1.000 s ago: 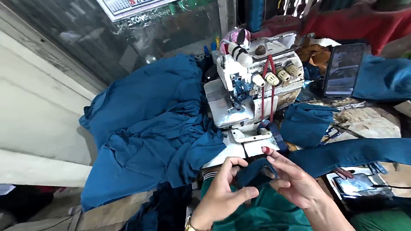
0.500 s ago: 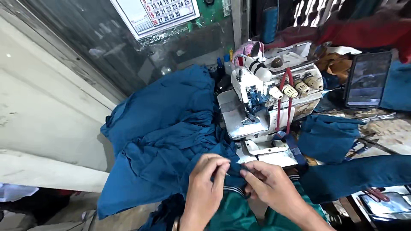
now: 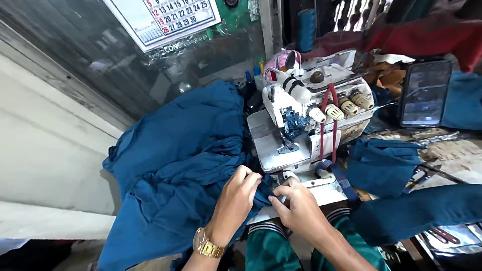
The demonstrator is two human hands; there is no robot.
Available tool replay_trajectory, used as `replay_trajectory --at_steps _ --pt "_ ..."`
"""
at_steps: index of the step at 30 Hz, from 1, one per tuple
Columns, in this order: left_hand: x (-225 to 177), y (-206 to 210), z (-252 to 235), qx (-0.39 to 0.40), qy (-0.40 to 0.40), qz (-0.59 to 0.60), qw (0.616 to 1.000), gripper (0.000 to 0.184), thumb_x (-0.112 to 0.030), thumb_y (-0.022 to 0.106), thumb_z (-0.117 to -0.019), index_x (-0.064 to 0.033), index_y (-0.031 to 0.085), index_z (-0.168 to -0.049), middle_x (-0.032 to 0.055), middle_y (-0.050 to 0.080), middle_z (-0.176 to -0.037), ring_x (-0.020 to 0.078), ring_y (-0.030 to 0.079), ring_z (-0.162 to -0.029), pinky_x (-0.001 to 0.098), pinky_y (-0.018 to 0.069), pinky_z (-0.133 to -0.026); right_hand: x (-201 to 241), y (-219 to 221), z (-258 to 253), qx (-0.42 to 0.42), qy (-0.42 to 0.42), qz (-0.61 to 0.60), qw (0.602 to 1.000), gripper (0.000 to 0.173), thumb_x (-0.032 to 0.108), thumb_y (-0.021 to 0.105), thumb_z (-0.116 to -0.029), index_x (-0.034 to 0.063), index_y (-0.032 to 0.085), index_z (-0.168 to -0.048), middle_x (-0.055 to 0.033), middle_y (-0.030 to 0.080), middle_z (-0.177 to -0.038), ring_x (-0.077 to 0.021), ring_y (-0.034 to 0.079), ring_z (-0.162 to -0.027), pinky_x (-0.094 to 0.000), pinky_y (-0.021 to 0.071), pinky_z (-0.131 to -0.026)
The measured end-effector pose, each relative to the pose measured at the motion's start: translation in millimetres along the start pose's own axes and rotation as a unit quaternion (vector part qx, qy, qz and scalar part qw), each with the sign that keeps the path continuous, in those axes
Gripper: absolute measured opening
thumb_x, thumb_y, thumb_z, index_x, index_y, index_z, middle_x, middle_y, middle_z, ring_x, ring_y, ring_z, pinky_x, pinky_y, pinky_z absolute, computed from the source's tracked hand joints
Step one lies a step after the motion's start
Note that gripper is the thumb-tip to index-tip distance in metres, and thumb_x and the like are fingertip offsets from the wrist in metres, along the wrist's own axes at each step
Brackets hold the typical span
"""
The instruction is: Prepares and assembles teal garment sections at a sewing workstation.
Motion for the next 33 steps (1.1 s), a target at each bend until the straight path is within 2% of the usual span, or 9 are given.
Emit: replay_trajectory --at_steps 3,6,14,16,20,23,27,30,33 --pt "-6 -9 10 -0.031 -0.003 0.020 0.999 0.017 -0.020 0.060 -0.1026 -0.0179 0.072 -0.115 -0.0016 0.061 -0.117 0.0066 0.063 -0.098 0.0249 0.0583 -0.079 3 5 2 -0.051 -0.035 -0.044 0.997 0.021 0.038 0.066 -0.0957 0.0207 0.079 -0.097 0.0012 0.067 -0.106 -0.0057 0.065 -0.076 -0.0280 0.0602 -0.067" --pt "-10 -17 16 -0.063 0.006 0.037 0.997 0.019 -0.020 0.059 -0.1036 -0.0168 0.071 -0.118 -0.0029 0.066 -0.117 0.0066 0.065 -0.105 0.0264 0.0589 -0.086 4 10 5 -0.109 -0.068 -0.096 0.987 0.019 0.036 0.070 -0.0940 0.0200 0.078 -0.087 0.0085 0.072 -0.091 -0.0019 0.063 -0.068 -0.0235 0.0562 -0.060" --pt "-21 -36 11 -0.083 0.007 0.070 0.994 0.022 -0.020 0.059 -0.1039 -0.0185 0.072 -0.122 -0.0049 0.066 -0.111 0.0025 0.065 -0.094 0.0225 0.0591 -0.078 12 -20 12 -0.140 -0.080 -0.112 0.981 0.024 0.035 0.075 -0.0891 0.0186 0.069 -0.073 0.0095 0.065 -0.070 -0.0018 0.057 -0.056 -0.0223 0.0499 -0.050" --pt "-28 -36 10 -0.087 0.013 0.050 0.995 0.024 -0.018 0.059 -0.1033 -0.0178 0.071 -0.124 -0.0024 0.064 -0.110 0.0055 0.064 -0.093 0.0241 0.0585 -0.077 13 -27 13 -0.135 -0.061 -0.119 0.982 0.023 0.034 0.077 -0.0882 0.0182 0.065 -0.077 0.0085 0.064 -0.069 -0.0032 0.058 -0.054 -0.0233 0.0515 -0.049" --pt "-34 -33 5 -0.081 0.009 0.005 0.997 0.018 -0.022 0.058 -0.1042 -0.0172 0.070 -0.117 0.0005 0.059 -0.104 0.0094 0.062 -0.088 0.0268 0.0571 -0.071 11 -36 9 -0.061 -0.022 -0.136 0.989 0.030 0.035 0.074 -0.0922 0.0265 0.068 -0.120 0.0078 0.072 -0.091 -0.0069 0.064 -0.060 -0.0269 0.0567 -0.052" --pt "-36 -34 -1 -0.073 -0.012 -0.014 0.997 0.019 -0.030 0.053 -0.1066 -0.0159 0.066 -0.111 -0.0002 0.060 -0.101 0.0101 0.063 -0.085 0.0288 0.0576 -0.069 8 -41 5 -0.036 -0.011 -0.156 0.987 0.020 0.036 0.068 -0.0969 0.0224 0.076 -0.110 0.0061 0.073 -0.094 -0.0081 0.066 -0.062 -0.0279 0.0588 -0.053" --pt "-38 -25 -4 -0.055 -0.080 0.037 0.995 0.022 -0.034 0.057 -0.1050 -0.0148 0.068 -0.107 -0.0023 0.067 -0.080 0.0093 0.065 -0.070 0.0307 0.0563 -0.064 -2 -40 4 -0.016 0.005 -0.160 0.987 0.020 0.037 0.067 -0.0981 0.0201 0.074 -0.107 0.0052 0.073 -0.096 -0.0088 0.068 -0.065 -0.0284 0.0603 -0.057" --pt "-10 -10 -12 0.027 -0.116 0.129 0.984 0.022 -0.039 0.058 -0.1034 -0.0213 0.071 -0.104 -0.0092 0.069 -0.082 0.0027 0.066 -0.073 0.0261 0.0587 -0.069 -6 -45 2 0.015 0.010 -0.159 0.987 0.023 0.038 0.064 -0.0998 0.0182 0.073 -0.108 0.0044 0.072 -0.096 -0.0083 0.068 -0.067 -0.0284 0.0615 -0.059" --pt "-23 -35 -42 0.022 -0.098 0.184 0.978 0.018 -0.034 0.056 -0.1053 -0.0221 0.069 -0.104 -0.0072 0.068 -0.081 0.0067 0.065 -0.067 0.0291 0.0589 -0.060 2 -72 -3 -0.020 0.000 -0.218 0.976 0.021 0.035 0.066 -0.0997 0.0153 0.072 -0.104 0.0010 0.072 -0.087 -0.0129 0.067 -0.059 -0.0299 0.0597 -0.051"
Point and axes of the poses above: each hand's wrist, its own z-axis away from the middle knuckle, its own y-axis out of the palm, x = y × z, the point moved 3 cm from there along -z, towards the middle knuckle
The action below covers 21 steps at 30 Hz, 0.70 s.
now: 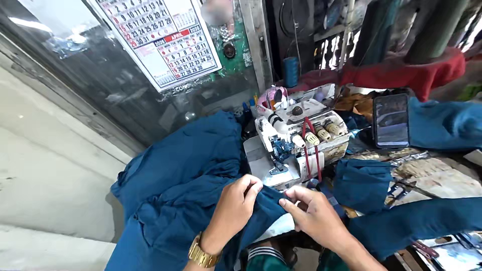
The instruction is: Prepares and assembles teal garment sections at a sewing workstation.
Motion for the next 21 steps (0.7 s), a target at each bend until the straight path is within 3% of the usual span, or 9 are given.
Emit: replay_trajectory --at_steps 3,6,8,11,13,16,19,21 --pt "-31 3 -36 -0.042 0.063 -0.092 0.993 0.018 -0.029 0.057 -0.1047 -0.0165 0.068 -0.100 -0.0048 0.065 -0.082 0.0073 0.063 -0.069 0.0305 0.0573 -0.063 4 -19 -16 -0.057 0.031 -0.041 0.997 0.020 0.031 0.074 -0.0947 0.0123 0.069 -0.098 -0.0048 0.071 -0.077 -0.0183 0.066 -0.051 -0.0322 0.0578 -0.044" --pt "-19 14 -67 0.052 0.009 -0.145 0.988 0.030 -0.038 0.065 -0.0991 -0.0151 0.065 -0.080 -0.0016 0.058 -0.065 0.0126 0.058 -0.058 0.0358 0.0512 -0.055 -12 -21 -22 -0.055 0.085 -0.114 0.988 0.025 0.024 0.078 -0.0907 0.0065 0.063 -0.098 -0.0100 0.070 -0.074 -0.0216 0.066 -0.050 -0.0337 0.0570 -0.043" --pt "-14 15 -79 0.064 -0.013 -0.162 0.985 0.033 -0.039 0.067 -0.0975 -0.0150 0.064 -0.076 -0.0005 0.057 -0.063 0.0147 0.058 -0.058 0.0380 0.0507 -0.055 -14 -18 -23 -0.089 0.089 -0.163 0.979 0.025 0.022 0.078 -0.0905 0.0048 0.062 -0.099 -0.0113 0.069 -0.071 -0.0224 0.066 -0.049 -0.0340 0.0569 -0.042" --pt "-10 31 -85 -0.036 0.013 -0.193 0.981 0.019 -0.023 0.062 -0.0971 -0.0081 0.067 -0.086 0.0084 0.065 -0.074 0.0254 0.066 -0.070 0.0492 0.0555 -0.062 -10 -9 -31 -0.142 0.091 -0.199 0.966 0.023 0.017 0.076 -0.0929 0.0030 0.059 -0.100 -0.0145 0.071 -0.072 -0.0259 0.069 -0.052 -0.0360 0.0594 -0.044" --pt "-7 33 -88 -0.050 0.017 -0.202 0.978 0.019 -0.025 0.063 -0.0971 -0.0096 0.068 -0.088 0.0078 0.066 -0.076 0.0256 0.067 -0.072 0.0503 0.0558 -0.063 -9 -7 -34 -0.139 0.090 -0.187 0.968 0.023 0.018 0.075 -0.0933 0.0037 0.059 -0.100 -0.0135 0.071 -0.074 -0.0259 0.070 -0.053 -0.0368 0.0607 -0.045" --pt "1 21 -82 -0.016 0.030 -0.168 0.985 0.022 -0.038 0.068 -0.0963 -0.0176 0.067 -0.089 -0.0033 0.062 -0.075 0.0129 0.062 -0.066 0.0391 0.0552 -0.061 -10 -8 -32 -0.105 0.095 -0.177 0.974 0.025 0.020 0.076 -0.0926 0.0044 0.059 -0.100 -0.0120 0.071 -0.078 -0.0246 0.070 -0.054 -0.0363 0.0615 -0.045" --pt "1 14 -70 -0.017 0.133 -0.149 0.980 0.012 -0.031 0.068 -0.0964 -0.0198 0.070 -0.101 -0.0070 0.063 -0.096 0.0049 0.062 -0.082 0.0288 0.0576 -0.072 -14 -7 -34 -0.086 0.104 -0.207 0.969 0.024 0.019 0.076 -0.0934 0.0038 0.058 -0.101 -0.0140 0.072 -0.078 -0.0263 0.070 -0.054 -0.0363 0.0605 -0.045" --pt "-3 10 -68 0.024 0.206 -0.139 0.968 0.014 -0.020 0.062 -0.0980 -0.0193 0.074 -0.106 -0.0067 0.066 -0.105 0.0066 0.062 -0.101 0.0309 0.0551 -0.088 -16 -8 -36 -0.086 0.099 -0.199 0.971 0.025 0.022 0.076 -0.0938 0.0052 0.060 -0.103 -0.0134 0.070 -0.074 -0.0262 0.069 -0.053 -0.0369 0.0604 -0.046"
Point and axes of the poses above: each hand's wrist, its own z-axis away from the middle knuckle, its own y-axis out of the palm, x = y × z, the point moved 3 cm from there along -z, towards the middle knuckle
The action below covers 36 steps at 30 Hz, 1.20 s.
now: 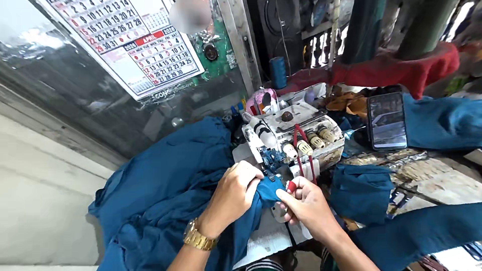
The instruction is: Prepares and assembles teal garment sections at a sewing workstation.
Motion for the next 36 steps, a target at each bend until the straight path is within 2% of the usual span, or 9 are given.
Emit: replay_trajectory --at_steps 3,8,12,17,24,27,32,34,36 --pt "-1 -12 -4 0.093 0.041 0.015 0.995 0.026 -0.014 0.063 -0.0935 -0.0214 0.074 -0.116 -0.0064 0.066 -0.117 0.0094 0.059 -0.115 0.0316 0.0526 -0.099 0 -4 -1 -0.024 -0.045 0.076 0.996 0.027 0.029 0.075 -0.0927 0.0105 0.061 -0.105 -0.0085 0.066 -0.070 -0.0222 0.065 -0.050 -0.0365 0.0574 -0.044" --pt "-2 -24 -21 0.118 0.059 0.018 0.991 0.014 -0.017 0.069 -0.0953 -0.0205 0.077 -0.106 -0.0016 0.066 -0.101 0.0105 0.064 -0.094 0.0316 0.0572 -0.082 19 -8 -1 -0.035 -0.191 0.248 0.949 0.030 0.029 0.074 -0.0899 0.0176 0.060 -0.114 0.0045 0.066 -0.080 -0.0094 0.061 -0.060 -0.0280 0.0537 -0.052" --pt "-6 -30 -23 0.104 0.068 0.041 0.991 0.011 -0.018 0.068 -0.0972 -0.0172 0.078 -0.102 -0.0023 0.070 -0.103 0.0092 0.066 -0.099 0.0312 0.0569 -0.089 46 -6 7 -0.005 -0.217 0.309 0.926 0.025 0.027 0.069 -0.0927 0.0218 0.058 -0.115 0.0063 0.068 -0.098 -0.0084 0.062 -0.059 -0.0295 0.0577 -0.052" --pt "-13 -34 -20 0.098 0.049 0.068 0.992 0.013 -0.020 0.064 -0.0999 -0.0157 0.077 -0.098 -0.0034 0.069 -0.100 0.0070 0.065 -0.096 0.0285 0.0564 -0.086 67 12 -5 0.100 -0.108 0.294 0.945 0.027 0.026 0.074 -0.0944 0.0185 0.057 -0.114 -0.0018 0.072 -0.087 -0.0165 0.066 -0.051 -0.0348 0.0609 -0.048" --pt "-21 -40 -24 0.109 0.035 0.080 0.990 0.012 -0.018 0.066 -0.0991 -0.0157 0.077 -0.095 -0.0023 0.067 -0.094 0.0077 0.064 -0.088 0.0277 0.0559 -0.079 71 13 -5 0.115 -0.096 0.243 0.958 0.030 0.023 0.078 -0.0930 0.0166 0.057 -0.115 -0.0057 0.070 -0.084 -0.0203 0.065 -0.049 -0.0355 0.0598 -0.045" --pt "-9 -52 -22 0.060 -0.017 0.067 0.996 0.012 -0.021 0.065 -0.1000 -0.0173 0.075 -0.106 -0.0031 0.070 -0.102 0.0078 0.067 -0.090 0.0313 0.0586 -0.082 78 7 4 0.110 -0.152 0.193 0.963 0.024 0.020 0.076 -0.0939 0.0186 0.064 -0.114 -0.0042 0.072 -0.084 -0.0211 0.064 -0.049 -0.0345 0.0583 -0.043" --pt "-5 -19 0 -0.051 -0.090 0.171 0.980 0.007 -0.019 0.064 -0.1005 -0.0169 0.070 -0.104 -0.0022 0.069 -0.096 0.0104 0.062 -0.060 0.0299 0.0577 -0.052 62 -5 -6 0.083 -0.201 0.186 0.958 0.023 0.018 0.076 -0.0928 0.0208 0.071 -0.115 -0.0016 0.073 -0.088 -0.0193 0.066 -0.055 -0.0336 0.0599 -0.046" --pt "0 3 -3 -0.037 -0.060 0.148 0.987 0.011 -0.018 0.064 -0.0996 -0.0178 0.071 -0.109 -0.0045 0.068 -0.098 0.0080 0.056 -0.060 0.0284 0.0533 -0.056 65 -1 -3 0.102 -0.218 0.132 0.962 0.021 0.016 0.075 -0.0939 0.0176 0.072 -0.115 -0.0051 0.072 -0.089 -0.0212 0.065 -0.054 -0.0334 0.0590 -0.045" --pt "4 6 -5 -0.001 -0.039 0.093 0.995 0.013 -0.019 0.065 -0.0994 -0.0188 0.069 -0.112 -0.0048 0.069 -0.099 0.0084 0.061 -0.070 0.0320 0.0562 -0.066 69 0 -3 0.104 -0.223 0.129 0.961 0.019 0.014 0.074 -0.0946 0.0171 0.072 -0.113 -0.0051 0.072 -0.089 -0.0204 0.065 -0.054 -0.0329 0.0590 -0.046"
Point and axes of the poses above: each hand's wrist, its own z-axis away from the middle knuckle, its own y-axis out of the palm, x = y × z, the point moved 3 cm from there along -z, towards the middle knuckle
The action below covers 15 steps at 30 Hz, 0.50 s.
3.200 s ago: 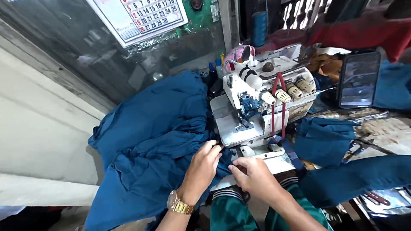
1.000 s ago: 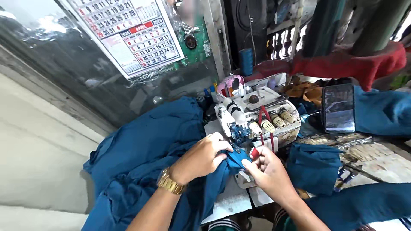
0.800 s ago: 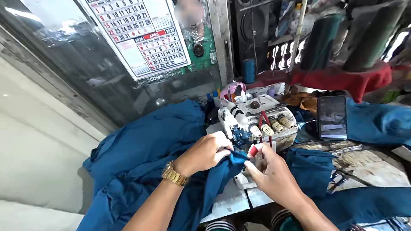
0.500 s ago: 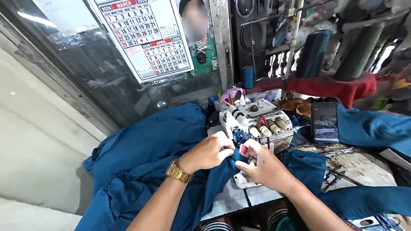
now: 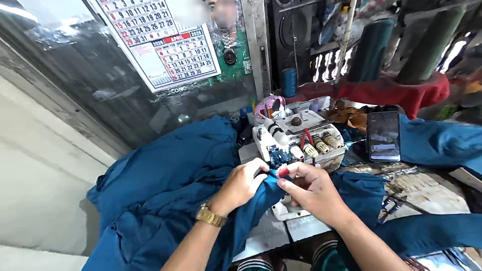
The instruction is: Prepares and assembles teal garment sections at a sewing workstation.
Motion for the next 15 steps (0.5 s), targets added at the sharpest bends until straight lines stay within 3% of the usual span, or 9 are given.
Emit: replay_trajectory --at_steps 2,3,6,8,10,11,13,15 --pt "-3 -8 -7 0.064 0.017 -0.056 0.996 0.016 -0.018 0.065 -0.0997 -0.0172 0.069 -0.115 -0.0031 0.071 -0.103 0.0108 0.069 -0.088 0.0383 0.0607 -0.080 0 -3 -1 0.010 0.010 0.008 1.000 0.018 0.014 0.072 -0.0958 0.0167 0.073 -0.113 -0.0045 0.073 -0.091 -0.0193 0.066 -0.057 -0.0325 0.0599 -0.048" --pt "-5 -14 -11 0.094 0.029 -0.080 0.992 0.016 -0.018 0.065 -0.0995 -0.0166 0.070 -0.114 -0.0024 0.071 -0.101 0.0119 0.069 -0.089 0.0400 0.0606 -0.080 1 -5 -2 0.016 0.020 -0.002 1.000 0.017 0.013 0.071 -0.0967 0.0162 0.074 -0.114 -0.0047 0.073 -0.094 -0.0192 0.067 -0.059 -0.0324 0.0600 -0.050" --pt "1 -27 -14 0.158 0.081 -0.113 0.978 0.010 -0.018 0.063 -0.0985 -0.0185 0.071 -0.104 -0.0036 0.065 -0.091 0.0103 0.064 -0.082 0.0363 0.0585 -0.073 4 -6 -2 0.033 0.055 -0.070 0.996 0.019 0.014 0.068 -0.0994 0.0149 0.074 -0.117 -0.0086 0.073 -0.099 -0.0198 0.065 -0.059 -0.0311 0.0581 -0.052" --pt "0 -35 -12 0.135 0.103 -0.054 0.984 0.012 -0.017 0.059 -0.0910 -0.0209 0.071 -0.091 -0.0077 0.061 -0.085 0.0052 0.061 -0.075 0.0285 0.0555 -0.065 3 -8 0 0.049 0.075 -0.107 0.990 0.022 0.017 0.065 -0.1014 0.0159 0.074 -0.121 -0.0113 0.073 -0.097 -0.0185 0.064 -0.059 -0.0297 0.0565 -0.053" --pt "-3 -38 -11 0.131 0.084 0.038 0.987 0.009 -0.016 0.060 -0.0862 -0.0220 0.066 -0.084 -0.0079 0.061 -0.089 0.0050 0.061 -0.075 0.0255 0.0558 -0.061 1 -10 4 0.070 0.093 -0.148 0.982 0.027 0.021 0.061 -0.1039 0.0172 0.072 -0.128 -0.0130 0.073 -0.098 -0.0169 0.064 -0.061 -0.0287 0.0559 -0.054" --pt "-4 -36 -9 0.147 0.069 0.078 0.984 0.005 -0.018 0.063 -0.0861 -0.0218 0.064 -0.083 -0.0072 0.062 -0.091 0.0060 0.062 -0.074 0.0260 0.0571 -0.061 0 -10 6 0.082 0.095 -0.171 0.977 0.029 0.022 0.059 -0.1051 0.0174 0.070 -0.131 -0.0139 0.072 -0.101 -0.0166 0.064 -0.061 -0.0291 0.0559 -0.054" --pt "-4 -32 -7 0.216 0.027 0.125 0.968 0.014 -0.028 0.070 -0.0911 -0.0193 0.063 -0.083 -0.0054 0.065 -0.080 0.0077 0.063 -0.064 0.0266 0.0567 -0.056 1 -10 7 0.110 0.092 -0.198 0.970 0.034 0.025 0.053 -0.1076 0.0194 0.065 -0.139 -0.0153 0.072 -0.103 -0.0162 0.065 -0.062 -0.0286 0.0563 -0.055" --pt "-11 -38 -9 0.289 -0.005 0.091 0.953 0.021 -0.037 0.070 -0.0958 -0.0170 0.069 -0.089 -0.0037 0.066 -0.071 0.0084 0.062 -0.056 0.0257 0.0539 -0.051 5 -10 6 0.134 0.092 -0.190 0.968 0.038 0.030 0.046 -0.1098 0.0200 0.061 -0.144 -0.0166 0.071 -0.091 -0.0160 0.064 -0.060 -0.0272 0.0547 -0.054"
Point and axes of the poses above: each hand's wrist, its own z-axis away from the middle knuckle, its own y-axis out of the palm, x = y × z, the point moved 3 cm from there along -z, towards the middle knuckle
